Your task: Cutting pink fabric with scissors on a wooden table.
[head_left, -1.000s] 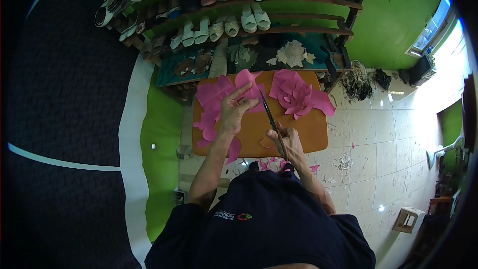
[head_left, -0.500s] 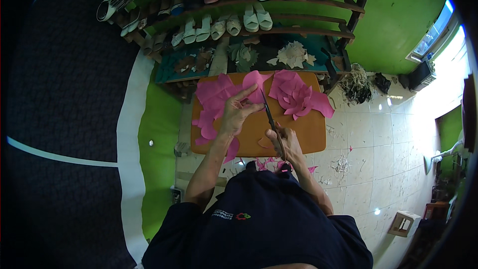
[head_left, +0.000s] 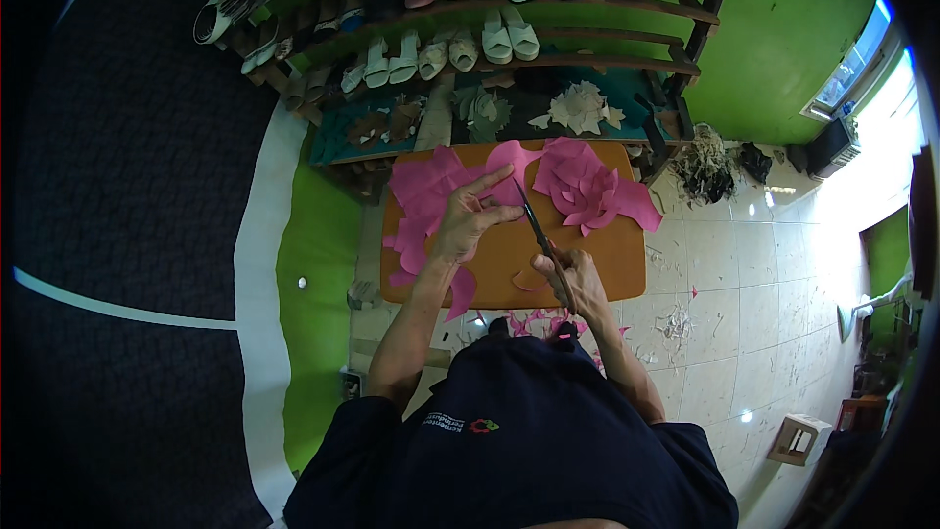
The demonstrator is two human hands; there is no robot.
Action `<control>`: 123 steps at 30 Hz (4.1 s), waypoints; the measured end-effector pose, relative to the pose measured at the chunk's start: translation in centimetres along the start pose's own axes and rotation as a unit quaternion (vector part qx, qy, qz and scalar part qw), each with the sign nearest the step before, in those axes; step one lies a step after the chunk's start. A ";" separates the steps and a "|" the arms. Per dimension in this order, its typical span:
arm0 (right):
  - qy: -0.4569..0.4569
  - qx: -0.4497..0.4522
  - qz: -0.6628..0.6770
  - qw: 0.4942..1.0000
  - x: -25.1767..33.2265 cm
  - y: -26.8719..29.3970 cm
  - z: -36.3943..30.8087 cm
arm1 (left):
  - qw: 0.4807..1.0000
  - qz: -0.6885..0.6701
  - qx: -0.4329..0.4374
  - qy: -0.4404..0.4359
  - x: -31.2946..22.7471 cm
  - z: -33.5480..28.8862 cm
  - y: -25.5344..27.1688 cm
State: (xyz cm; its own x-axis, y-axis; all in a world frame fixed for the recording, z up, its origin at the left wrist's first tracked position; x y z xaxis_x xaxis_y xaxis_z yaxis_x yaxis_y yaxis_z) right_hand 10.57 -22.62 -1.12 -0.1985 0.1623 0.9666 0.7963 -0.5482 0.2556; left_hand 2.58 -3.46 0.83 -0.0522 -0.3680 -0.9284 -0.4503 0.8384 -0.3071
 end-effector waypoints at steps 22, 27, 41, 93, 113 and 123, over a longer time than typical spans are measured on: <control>-0.010 0.106 -0.028 0.994 -2.8 1.1 -0.3 | 0.991 0.115 0.041 0.061 -1.8 1.0 2.8; -0.041 0.112 0.054 0.991 -3.5 -0.1 -0.1 | 0.985 0.120 0.097 0.076 -1.4 0.8 1.4; -0.053 0.119 0.070 0.989 -4.4 -0.2 -0.3 | 0.983 0.116 0.111 0.083 -0.6 0.8 1.9; -0.060 0.087 0.154 0.982 -4.4 -1.0 -1.0 | 0.986 0.113 0.090 0.079 0.3 1.3 2.3; -0.088 0.042 0.176 0.980 -3.5 -1.1 -0.3 | 0.999 0.024 -0.010 0.024 1.7 0.3 1.2; -0.070 0.076 0.149 0.983 -3.8 -0.5 -0.6 | 0.998 -0.031 -0.036 0.031 1.2 0.4 1.8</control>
State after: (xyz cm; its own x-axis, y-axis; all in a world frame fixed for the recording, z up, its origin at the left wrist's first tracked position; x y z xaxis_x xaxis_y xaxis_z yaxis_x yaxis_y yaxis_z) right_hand 10.60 -23.46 -4.86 0.1282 0.1304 0.9831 0.8860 -0.4604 -0.0545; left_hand 2.05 -2.25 -0.90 -0.0765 -0.4448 -0.8924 -0.5176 0.7827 -0.3457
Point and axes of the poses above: each hand's wrist, its own z-axis towards the middle knuckle, its own y-axis out of the back of the hand, x = y × z, the point moved 3 cm from there along z, towards the middle knuckle, and after that the axes turned 12 degrees about y, right-handed, at the moved point
